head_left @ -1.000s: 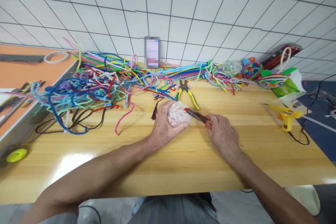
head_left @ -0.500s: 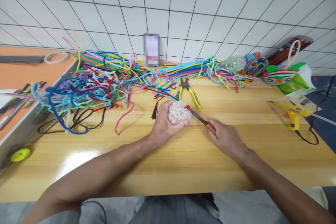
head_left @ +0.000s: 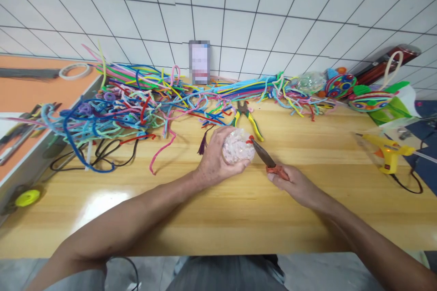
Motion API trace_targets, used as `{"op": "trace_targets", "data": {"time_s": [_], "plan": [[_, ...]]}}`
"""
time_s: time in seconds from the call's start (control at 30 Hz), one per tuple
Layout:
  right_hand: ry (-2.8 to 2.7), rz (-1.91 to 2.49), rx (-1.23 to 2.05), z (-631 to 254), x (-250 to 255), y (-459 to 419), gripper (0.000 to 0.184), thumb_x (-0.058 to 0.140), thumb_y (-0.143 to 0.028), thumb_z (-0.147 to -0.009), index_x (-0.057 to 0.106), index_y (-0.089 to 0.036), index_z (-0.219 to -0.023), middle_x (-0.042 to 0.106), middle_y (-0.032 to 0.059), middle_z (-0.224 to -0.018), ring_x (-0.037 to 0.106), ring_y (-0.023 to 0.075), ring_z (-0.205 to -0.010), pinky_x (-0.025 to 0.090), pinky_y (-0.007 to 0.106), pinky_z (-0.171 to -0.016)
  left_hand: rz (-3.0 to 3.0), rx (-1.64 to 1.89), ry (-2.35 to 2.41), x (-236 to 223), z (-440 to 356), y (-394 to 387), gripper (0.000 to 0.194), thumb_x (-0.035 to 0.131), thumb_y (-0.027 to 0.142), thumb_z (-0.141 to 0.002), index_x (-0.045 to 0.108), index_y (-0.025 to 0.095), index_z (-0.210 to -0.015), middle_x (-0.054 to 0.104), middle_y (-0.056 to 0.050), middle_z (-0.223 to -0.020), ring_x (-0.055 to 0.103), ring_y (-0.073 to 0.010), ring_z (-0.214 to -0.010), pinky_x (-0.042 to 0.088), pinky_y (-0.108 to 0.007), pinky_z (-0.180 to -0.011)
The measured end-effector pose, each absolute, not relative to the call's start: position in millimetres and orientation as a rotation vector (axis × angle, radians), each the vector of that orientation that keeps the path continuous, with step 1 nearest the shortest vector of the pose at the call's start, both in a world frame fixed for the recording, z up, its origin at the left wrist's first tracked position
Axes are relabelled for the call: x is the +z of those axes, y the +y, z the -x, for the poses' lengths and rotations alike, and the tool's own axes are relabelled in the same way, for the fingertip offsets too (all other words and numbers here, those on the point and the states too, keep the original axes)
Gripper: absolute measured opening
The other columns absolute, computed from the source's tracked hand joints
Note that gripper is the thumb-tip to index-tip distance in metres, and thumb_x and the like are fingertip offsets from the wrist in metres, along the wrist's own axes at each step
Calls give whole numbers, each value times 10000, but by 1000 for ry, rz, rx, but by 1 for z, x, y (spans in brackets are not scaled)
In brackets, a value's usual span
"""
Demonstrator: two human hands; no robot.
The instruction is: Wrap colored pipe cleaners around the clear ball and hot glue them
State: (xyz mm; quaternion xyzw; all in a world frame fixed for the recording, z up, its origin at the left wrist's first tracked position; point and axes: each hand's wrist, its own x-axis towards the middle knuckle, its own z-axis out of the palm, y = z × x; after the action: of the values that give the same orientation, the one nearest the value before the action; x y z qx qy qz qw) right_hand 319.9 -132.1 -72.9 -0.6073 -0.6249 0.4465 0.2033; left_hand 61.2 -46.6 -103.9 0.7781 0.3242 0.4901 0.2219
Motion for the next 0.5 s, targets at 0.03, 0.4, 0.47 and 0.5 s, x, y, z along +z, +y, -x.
{"op": "trace_targets", "data": {"time_s": [0.03, 0.4, 0.47, 0.5], "plan": [[-1725, 1695, 1274, -321, -73, -133, 370, 616, -582, -921, 568, -241, -788, 480, -31, -658, 445, 151, -609, 387, 286, -572, -2179, 1346, 876, -103, -60, -45, 831, 852, 376, -771, 420, 272, -1473, 607, -128, -1408, 610, -338, -1335, 500, -541, -1151], [-1635, 1605, 1403, -323, -80, -142, 434, 631, -615, -911, 474, -241, -756, 407, -48, -665, 368, 129, -603, 308, 274, -560, -2338, 1268, 820, -85, -60, -46, 907, 863, 359, -707, 388, 285, -1476, 597, -135, -1418, 590, -370, -1388, 504, -541, -1170], [-1630, 1612, 1400, -322, -80, -143, 445, 629, -631, -907, 475, -241, -757, 403, -49, -667, 364, 129, -606, 306, 275, -565, -2359, 1218, 824, -81, -59, -46, 927, 866, 352, -695, 385, 288, -1485, 593, -139, -1435, 578, -374, -1408, 501, -537, -1178], [-1634, 1613, 1396, -322, -80, -143, 450, 631, -636, -904, 474, -241, -756, 404, -49, -667, 364, 129, -608, 306, 275, -568, -2364, 1202, 815, -79, -58, -46, 927, 866, 350, -693, 391, 287, -1487, 590, -140, -1445, 574, -374, -1414, 499, -536, -1182]]}}
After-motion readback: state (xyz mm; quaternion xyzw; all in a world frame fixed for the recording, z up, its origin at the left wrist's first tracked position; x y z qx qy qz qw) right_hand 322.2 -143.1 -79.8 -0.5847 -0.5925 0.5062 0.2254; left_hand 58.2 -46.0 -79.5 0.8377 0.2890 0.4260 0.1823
